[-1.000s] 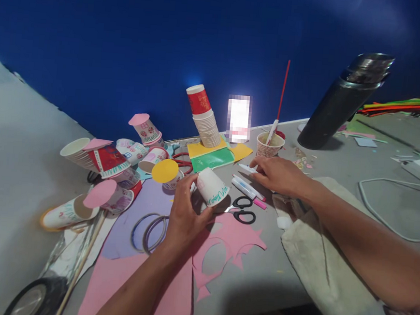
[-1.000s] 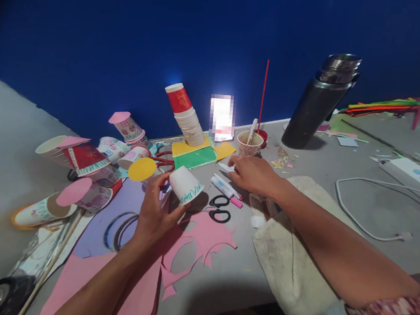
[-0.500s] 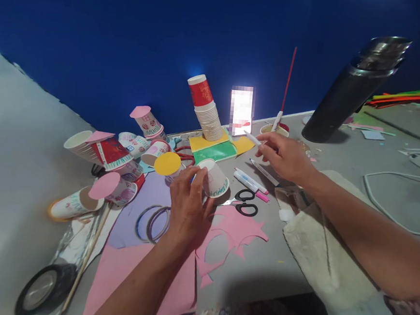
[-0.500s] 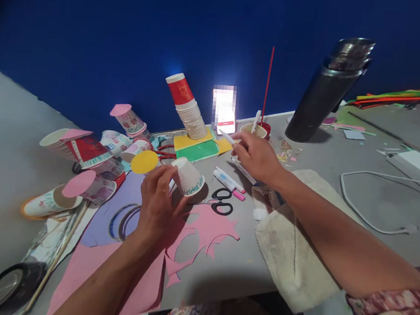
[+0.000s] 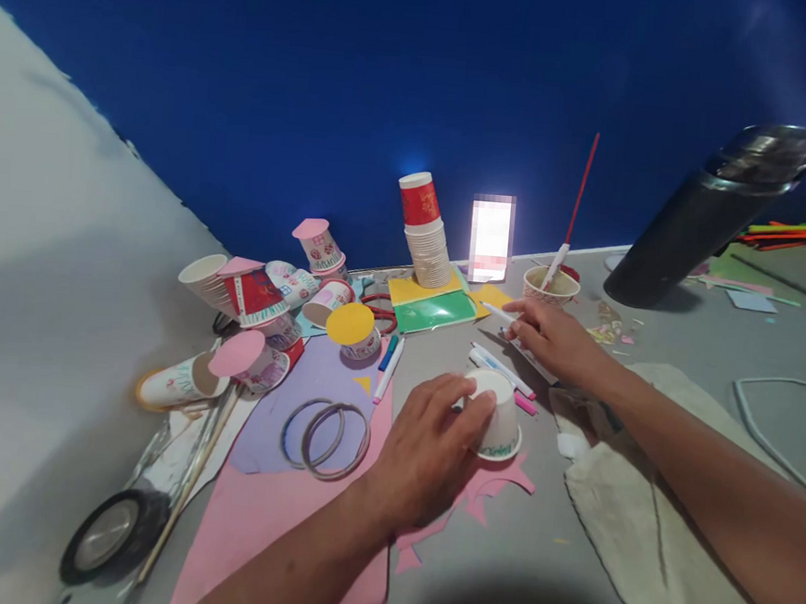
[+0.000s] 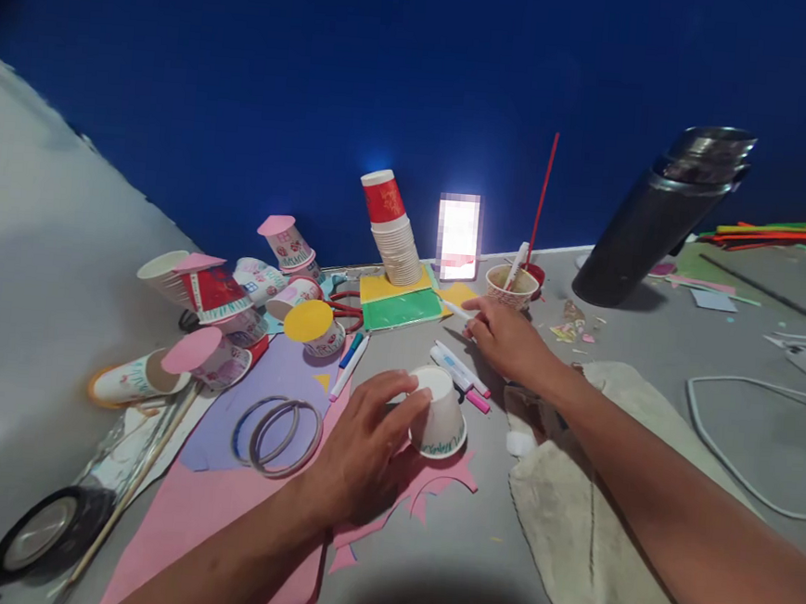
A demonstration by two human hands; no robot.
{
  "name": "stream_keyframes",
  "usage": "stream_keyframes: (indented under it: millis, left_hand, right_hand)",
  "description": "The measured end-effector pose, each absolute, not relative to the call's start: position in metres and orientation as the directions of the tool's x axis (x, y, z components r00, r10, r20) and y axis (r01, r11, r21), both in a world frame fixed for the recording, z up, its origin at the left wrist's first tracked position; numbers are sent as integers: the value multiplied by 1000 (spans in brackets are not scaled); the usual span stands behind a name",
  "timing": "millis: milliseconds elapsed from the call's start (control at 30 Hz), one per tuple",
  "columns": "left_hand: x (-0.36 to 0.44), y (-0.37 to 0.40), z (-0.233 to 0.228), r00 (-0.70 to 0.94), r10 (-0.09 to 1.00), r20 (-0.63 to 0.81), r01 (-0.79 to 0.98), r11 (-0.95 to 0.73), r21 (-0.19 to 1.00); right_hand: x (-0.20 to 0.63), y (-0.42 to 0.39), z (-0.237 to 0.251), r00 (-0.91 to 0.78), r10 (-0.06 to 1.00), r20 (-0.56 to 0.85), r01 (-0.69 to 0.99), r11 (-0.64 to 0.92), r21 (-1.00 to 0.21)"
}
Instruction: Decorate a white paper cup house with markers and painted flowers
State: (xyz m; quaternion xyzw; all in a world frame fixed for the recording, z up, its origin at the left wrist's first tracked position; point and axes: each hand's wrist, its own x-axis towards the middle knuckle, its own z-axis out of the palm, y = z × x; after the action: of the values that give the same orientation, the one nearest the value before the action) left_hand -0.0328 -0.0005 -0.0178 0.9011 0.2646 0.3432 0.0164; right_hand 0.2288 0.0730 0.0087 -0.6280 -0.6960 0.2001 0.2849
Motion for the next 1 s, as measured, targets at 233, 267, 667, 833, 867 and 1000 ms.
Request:
stream_keyframes:
  millis: [233,267,667,833,867,1000]
  left_hand:
    - [-43,12,-27,472,652,594,558,-742,371]
    - [-43,14,-28,438,668,602,563,-726,395]
    - [-40,22,-24,259,807,532,530,-578,620]
    - [-43,24,-25,270,794,544,537,-594,600]
    - [-44,24,-26,283,777,562,542,-613,574]
    - [-47,25,-31,352,723,594,612,-658,438]
  right_hand:
    - [220,68,3,-100,978,182,774,191,-604]
    - [220,68,3,-91,978,190,771,190,-608]
    - [220,67,-4,-98,948,303,666,289,-687]
    - [219,67,-4,-125,946,300,665,304,-682]
    - [219,67,-4,-125,946,298,664,303,-684]
    - [219,67,-3,-122,956,267,678,276,-681]
